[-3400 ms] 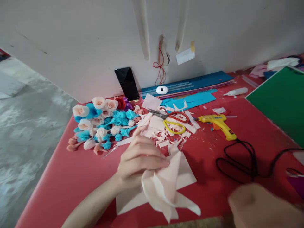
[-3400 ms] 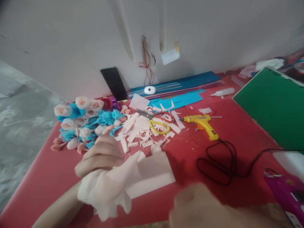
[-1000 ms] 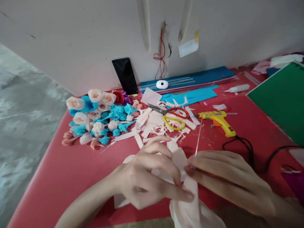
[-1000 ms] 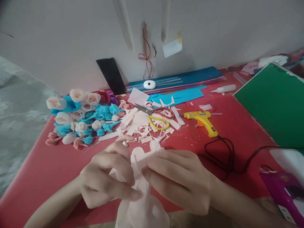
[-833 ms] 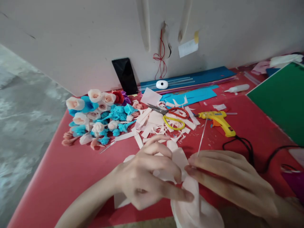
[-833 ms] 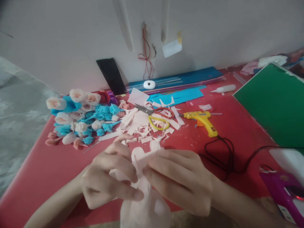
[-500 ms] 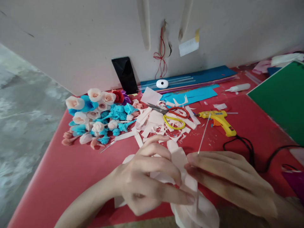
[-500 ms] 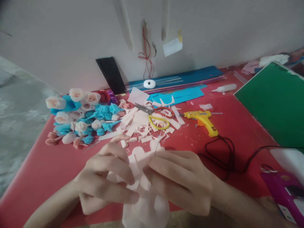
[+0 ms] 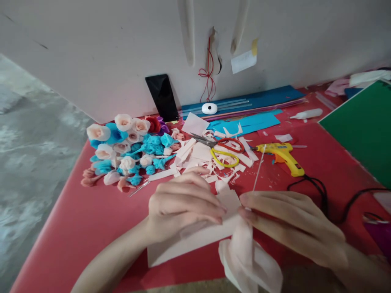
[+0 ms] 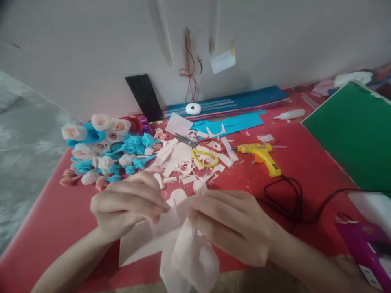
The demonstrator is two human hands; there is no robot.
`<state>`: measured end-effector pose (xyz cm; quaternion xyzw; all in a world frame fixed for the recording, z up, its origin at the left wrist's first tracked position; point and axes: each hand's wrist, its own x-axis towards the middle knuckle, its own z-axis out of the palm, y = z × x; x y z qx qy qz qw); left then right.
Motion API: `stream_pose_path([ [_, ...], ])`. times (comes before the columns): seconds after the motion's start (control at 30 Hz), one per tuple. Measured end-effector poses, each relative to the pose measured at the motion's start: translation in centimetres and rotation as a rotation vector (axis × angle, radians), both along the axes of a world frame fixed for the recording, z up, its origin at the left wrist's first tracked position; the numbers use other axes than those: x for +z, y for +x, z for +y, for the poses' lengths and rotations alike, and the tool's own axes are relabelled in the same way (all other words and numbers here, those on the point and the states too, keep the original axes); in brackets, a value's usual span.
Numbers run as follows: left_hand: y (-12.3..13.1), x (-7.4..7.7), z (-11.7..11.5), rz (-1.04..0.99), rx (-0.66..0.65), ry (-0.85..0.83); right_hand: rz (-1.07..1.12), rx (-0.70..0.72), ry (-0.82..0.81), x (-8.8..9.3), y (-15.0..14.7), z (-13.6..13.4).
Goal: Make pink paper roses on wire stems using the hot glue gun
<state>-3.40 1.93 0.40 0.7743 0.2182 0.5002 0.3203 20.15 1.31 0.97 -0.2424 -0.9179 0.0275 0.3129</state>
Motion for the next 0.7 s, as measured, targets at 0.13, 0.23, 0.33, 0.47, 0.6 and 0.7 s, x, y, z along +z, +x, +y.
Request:
stream_pose_path([
  [0.13, 0.2, -0.5, 0.4, -0.064, 0.065, -0.031, 0.147, 0.157, 0.007, -1.1, -0.1, 1.2],
  [0.23, 0.4, -0.7, 0.5, -0.082, 0.141, -0.032, 0.141, 0.178, -0.027, -1.3, -0.2, 1.4],
  [0.33, 0.4, -1.0, 0.6, -0.089, 0.223, -0.117, 0.148, 0.142, -0.07, -1.3, -0.2, 1.3],
  [0.47, 0.1, -1.3, 1.2, 0.103, 0.324, -0.286, 0.125, 0.123, -0.023, -1.2, -0.4, 1.4],
  [0.6, 0.3, -1.1, 1.8, 0.297, 0.315, -0.538, 0.05, 0.111, 0.009, -1.1, -0.7, 1.7],
  [0.7, 0.7, -0.8, 1.7, 0.338, 0.061, -0.762, 0.006, 0.086, 0.048, -1.0, -1.0, 1.8],
])
